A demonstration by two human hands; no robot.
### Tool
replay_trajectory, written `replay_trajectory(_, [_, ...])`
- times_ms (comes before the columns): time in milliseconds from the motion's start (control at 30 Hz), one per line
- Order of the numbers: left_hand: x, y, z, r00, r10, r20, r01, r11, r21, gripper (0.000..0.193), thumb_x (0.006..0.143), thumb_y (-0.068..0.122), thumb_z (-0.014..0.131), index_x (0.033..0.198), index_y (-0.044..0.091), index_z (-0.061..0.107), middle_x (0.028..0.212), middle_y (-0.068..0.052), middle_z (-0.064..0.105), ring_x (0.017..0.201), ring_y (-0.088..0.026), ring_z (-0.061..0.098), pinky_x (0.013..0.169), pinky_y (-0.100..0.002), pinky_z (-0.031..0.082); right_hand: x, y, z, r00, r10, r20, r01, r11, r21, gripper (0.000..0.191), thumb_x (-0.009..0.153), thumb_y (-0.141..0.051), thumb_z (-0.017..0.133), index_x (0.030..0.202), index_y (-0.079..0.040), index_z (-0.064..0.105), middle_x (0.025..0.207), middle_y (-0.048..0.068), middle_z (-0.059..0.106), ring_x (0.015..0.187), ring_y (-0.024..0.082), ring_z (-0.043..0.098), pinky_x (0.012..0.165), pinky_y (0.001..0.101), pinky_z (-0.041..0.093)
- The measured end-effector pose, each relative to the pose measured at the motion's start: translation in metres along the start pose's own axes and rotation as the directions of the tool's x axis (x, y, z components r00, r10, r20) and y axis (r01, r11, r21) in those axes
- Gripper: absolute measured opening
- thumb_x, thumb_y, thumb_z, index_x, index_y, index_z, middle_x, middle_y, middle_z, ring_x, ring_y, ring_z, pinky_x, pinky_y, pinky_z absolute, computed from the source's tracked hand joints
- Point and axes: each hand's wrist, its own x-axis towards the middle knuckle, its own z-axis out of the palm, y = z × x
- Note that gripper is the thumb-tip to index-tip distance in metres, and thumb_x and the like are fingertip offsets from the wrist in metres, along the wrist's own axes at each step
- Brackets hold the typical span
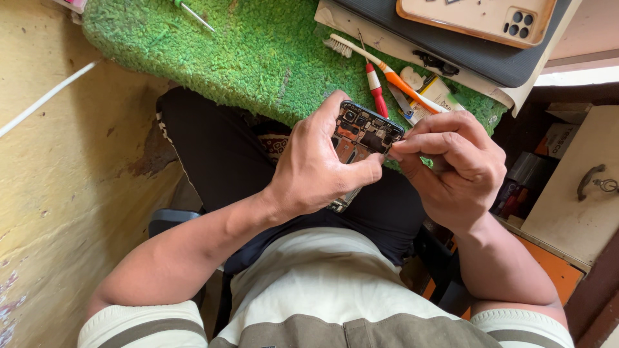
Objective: The person disassembles a smartphone, working on its internal components while holding the open chassis. They use a small screwdriver on the board, handle the battery and frame, then fit the screen assembly and back cover back onto the phone body and press the edges to close it.
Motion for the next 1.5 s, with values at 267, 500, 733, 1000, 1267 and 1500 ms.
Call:
replay_trajectory(267, [0.0,0.001,0.0,0.999,0.038,-0.005,-0.038,0.999,0.028,0.039,0.077,0.019,0.082,0.102,0.005,0.056,0.087,-0.004,0.076,0.078,-0.01,0.073,0.077,-0.029,0.06,-0.001,-0.003,-0.001,1.0,-0.008,0.003,0.008,1.0,-0.014,0.02,0.091,0.003,0.086,0.105,-0.008,0.076,0.097,0.006,0.067,0.081,0.014,0.067,0.072,0.0244,0.052])
replay_trajectory(500, [0.001,0.004,0.001,1.0,0.011,-0.01,-0.011,0.999,0.046,0.036,0.075,0.02,0.081,0.099,0.006,0.058,0.083,-0.001,0.074,0.074,-0.009,0.071,0.072,-0.029,0.06,-0.001,-0.004,-0.002,0.998,-0.061,0.007,0.061,0.997,-0.056,0.023,0.089,0.004,0.087,0.105,-0.009,0.078,0.096,0.006,0.069,0.082,0.015,0.066,0.073,0.0262,0.051])
replay_trajectory(733, [0.001,0.004,0.004,0.998,0.002,-0.066,0.002,0.998,0.061,0.037,0.071,0.02,0.082,0.097,0.006,0.06,0.078,-0.001,0.073,0.069,-0.008,0.068,0.07,-0.028,0.059,-0.003,-0.004,0.001,0.997,-0.077,-0.015,0.076,0.994,-0.084,0.022,0.09,0.006,0.086,0.105,-0.008,0.078,0.101,0.008,0.069,0.08,0.014,0.068,0.072,0.0262,0.053])
replay_trajectory(1000, [-0.002,0.004,0.004,0.995,0.054,-0.081,-0.052,0.998,0.023,0.035,0.076,0.018,0.083,0.097,0.006,0.059,0.081,-0.001,0.074,0.073,-0.007,0.067,0.071,-0.026,0.057,-0.01,0.007,0.006,0.984,0.176,-0.031,-0.153,0.921,0.359,0.025,0.093,0.01,0.081,0.109,0.001,0.064,0.107,0.011,0.067,0.084,0.005,0.067,0.066,0.015,0.053])
replay_trajectory(1267, [-0.003,0.003,0.006,0.991,0.097,-0.094,-0.095,0.995,0.031,0.035,0.077,0.018,0.082,0.099,0.005,0.057,0.083,-0.003,0.074,0.075,-0.008,0.069,0.075,-0.027,0.059,-0.014,0.015,0.009,0.957,0.291,0.016,-0.253,0.802,0.541,0.023,0.094,0.018,0.076,0.103,0.003,0.061,0.109,0.011,0.064,0.083,0.004,0.063,0.073,0.015,0.053])
replay_trajectory(1500, [-0.004,0.004,0.004,0.985,0.147,-0.096,-0.139,0.987,0.083,0.041,0.078,0.019,0.083,0.104,0.004,0.055,0.084,-0.006,0.074,0.075,-0.013,0.072,0.076,-0.03,0.06,-0.014,0.015,0.01,0.967,0.253,0.001,-0.213,0.812,0.543,0.02,0.095,0.018,0.075,0.103,0.005,0.062,0.108,0.011,0.064,0.081,0.004,0.062,0.07,0.0153,0.052])
